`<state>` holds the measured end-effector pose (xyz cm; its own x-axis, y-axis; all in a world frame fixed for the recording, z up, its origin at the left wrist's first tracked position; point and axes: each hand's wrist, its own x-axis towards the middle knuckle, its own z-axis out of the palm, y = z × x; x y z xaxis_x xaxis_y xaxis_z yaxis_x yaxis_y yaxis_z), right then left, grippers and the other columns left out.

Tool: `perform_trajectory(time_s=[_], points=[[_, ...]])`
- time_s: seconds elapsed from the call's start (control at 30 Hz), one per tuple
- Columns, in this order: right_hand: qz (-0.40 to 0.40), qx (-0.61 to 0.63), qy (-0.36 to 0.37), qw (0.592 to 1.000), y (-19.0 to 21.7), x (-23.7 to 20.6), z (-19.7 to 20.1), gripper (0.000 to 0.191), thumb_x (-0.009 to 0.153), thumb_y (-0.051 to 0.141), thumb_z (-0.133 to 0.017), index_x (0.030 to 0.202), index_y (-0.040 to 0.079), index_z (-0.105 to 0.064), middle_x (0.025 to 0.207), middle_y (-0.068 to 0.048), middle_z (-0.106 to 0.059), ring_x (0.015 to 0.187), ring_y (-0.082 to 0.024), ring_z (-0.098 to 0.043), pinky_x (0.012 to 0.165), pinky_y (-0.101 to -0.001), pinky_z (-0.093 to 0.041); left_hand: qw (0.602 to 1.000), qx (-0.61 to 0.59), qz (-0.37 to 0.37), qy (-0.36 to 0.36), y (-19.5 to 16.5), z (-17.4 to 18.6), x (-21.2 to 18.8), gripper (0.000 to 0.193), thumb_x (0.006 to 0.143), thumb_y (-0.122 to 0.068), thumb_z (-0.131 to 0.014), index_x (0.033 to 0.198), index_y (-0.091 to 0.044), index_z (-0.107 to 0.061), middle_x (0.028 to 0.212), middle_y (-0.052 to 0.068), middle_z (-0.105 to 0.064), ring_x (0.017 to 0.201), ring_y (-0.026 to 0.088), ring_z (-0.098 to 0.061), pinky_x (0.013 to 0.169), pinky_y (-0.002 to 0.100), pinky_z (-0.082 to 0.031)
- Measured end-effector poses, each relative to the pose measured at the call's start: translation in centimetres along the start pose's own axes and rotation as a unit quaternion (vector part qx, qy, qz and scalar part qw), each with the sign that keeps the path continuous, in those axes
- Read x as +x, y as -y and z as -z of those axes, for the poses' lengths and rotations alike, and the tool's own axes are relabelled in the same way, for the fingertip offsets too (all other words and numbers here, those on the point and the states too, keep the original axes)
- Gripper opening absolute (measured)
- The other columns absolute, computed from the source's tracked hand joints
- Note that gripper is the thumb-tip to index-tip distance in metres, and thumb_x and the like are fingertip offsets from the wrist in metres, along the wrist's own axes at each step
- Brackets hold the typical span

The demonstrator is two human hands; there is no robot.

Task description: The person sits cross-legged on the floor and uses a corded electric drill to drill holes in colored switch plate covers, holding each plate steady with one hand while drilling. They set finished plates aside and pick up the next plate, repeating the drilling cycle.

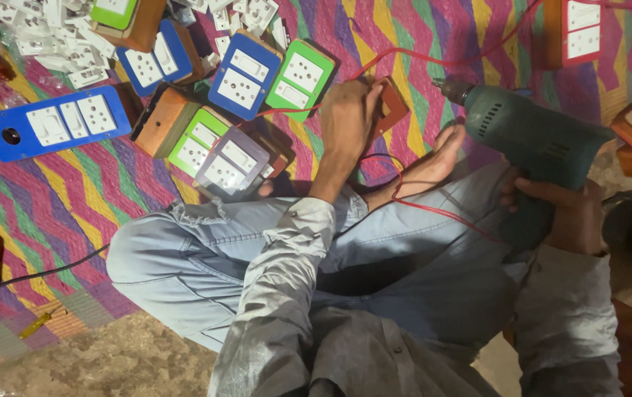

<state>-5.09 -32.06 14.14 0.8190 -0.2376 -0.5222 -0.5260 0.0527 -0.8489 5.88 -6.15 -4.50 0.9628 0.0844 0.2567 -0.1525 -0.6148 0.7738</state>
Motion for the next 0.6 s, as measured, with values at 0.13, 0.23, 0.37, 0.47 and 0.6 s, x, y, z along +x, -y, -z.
perform_trajectory(time_s=[0.13, 0.23, 0.37, 0.47, 0.6], points=[[-0.006, 0.004, -0.011, 1.000, 0.0, -0.1, -0.1, 0.037, 0.085, -0.002, -0.065, 0.122, -0.008, -0.065, 0.093, -0.017, -0.069, 0.079, -0.026, -0.068, 0.068, -0.0351, -0.054, 0.999, -0.033, 0.034, -0.007, 0.2, -0.3, 0.5, 0.033, 0.097, -0.030, -0.070, 0.081, -0.001, -0.066, 0.080, 0.020, -0.066, 0.078, 0.042, -0.063, 0.071, 0.052, -0.048], [0.001, 0.008, 0.000, 1.000, -0.2, 0.0, 0.0, 0.036, 0.086, -0.002, -0.066, 0.121, -0.008, -0.064, 0.093, -0.018, -0.068, 0.079, -0.027, -0.067, 0.068, -0.0352, -0.053, 0.997, -0.019, 0.073, -0.014, 0.7, -1.0, 1.4, 0.036, 0.097, -0.033, -0.066, 0.083, 0.000, -0.066, 0.080, 0.022, -0.067, 0.076, 0.043, -0.065, 0.067, 0.053, -0.048], [-0.016, 0.008, -0.024, 1.000, -0.4, 0.2, 0.1, 0.033, 0.085, -0.002, -0.066, 0.117, -0.009, -0.064, 0.093, -0.017, -0.069, 0.079, -0.027, -0.067, 0.069, -0.0351, -0.055, 0.996, 0.007, 0.087, -0.014, 1.3, -2.0, 1.6, 0.042, 0.102, -0.038, -0.060, 0.084, -0.001, -0.066, 0.079, 0.023, -0.068, 0.073, 0.044, -0.066, 0.066, 0.054, -0.048], [-0.003, 0.011, 0.002, 1.000, -0.5, 0.2, 0.1, 0.028, 0.087, -0.001, -0.066, 0.113, -0.011, -0.064, 0.092, -0.018, -0.068, 0.080, -0.027, -0.067, 0.070, -0.0347, -0.054, 0.990, 0.018, 0.140, 0.018, 1.6, -1.7, 1.3, 0.042, 0.105, -0.036, -0.055, 0.083, -0.002, -0.066, 0.078, 0.024, -0.068, 0.073, 0.045, -0.066, 0.066, 0.054, -0.049], [0.004, 0.016, 0.018, 1.000, -0.9, 0.1, 0.4, 0.027, 0.088, 0.000, -0.067, 0.113, -0.008, -0.065, 0.091, -0.017, -0.068, 0.080, -0.026, -0.066, 0.069, -0.0343, -0.053, 0.992, -0.026, 0.114, 0.051, 1.3, 0.1, 1.2, 0.042, 0.104, -0.040, -0.057, 0.091, -0.001, -0.067, 0.085, 0.023, -0.070, 0.081, 0.043, -0.068, 0.073, 0.053, -0.051]])
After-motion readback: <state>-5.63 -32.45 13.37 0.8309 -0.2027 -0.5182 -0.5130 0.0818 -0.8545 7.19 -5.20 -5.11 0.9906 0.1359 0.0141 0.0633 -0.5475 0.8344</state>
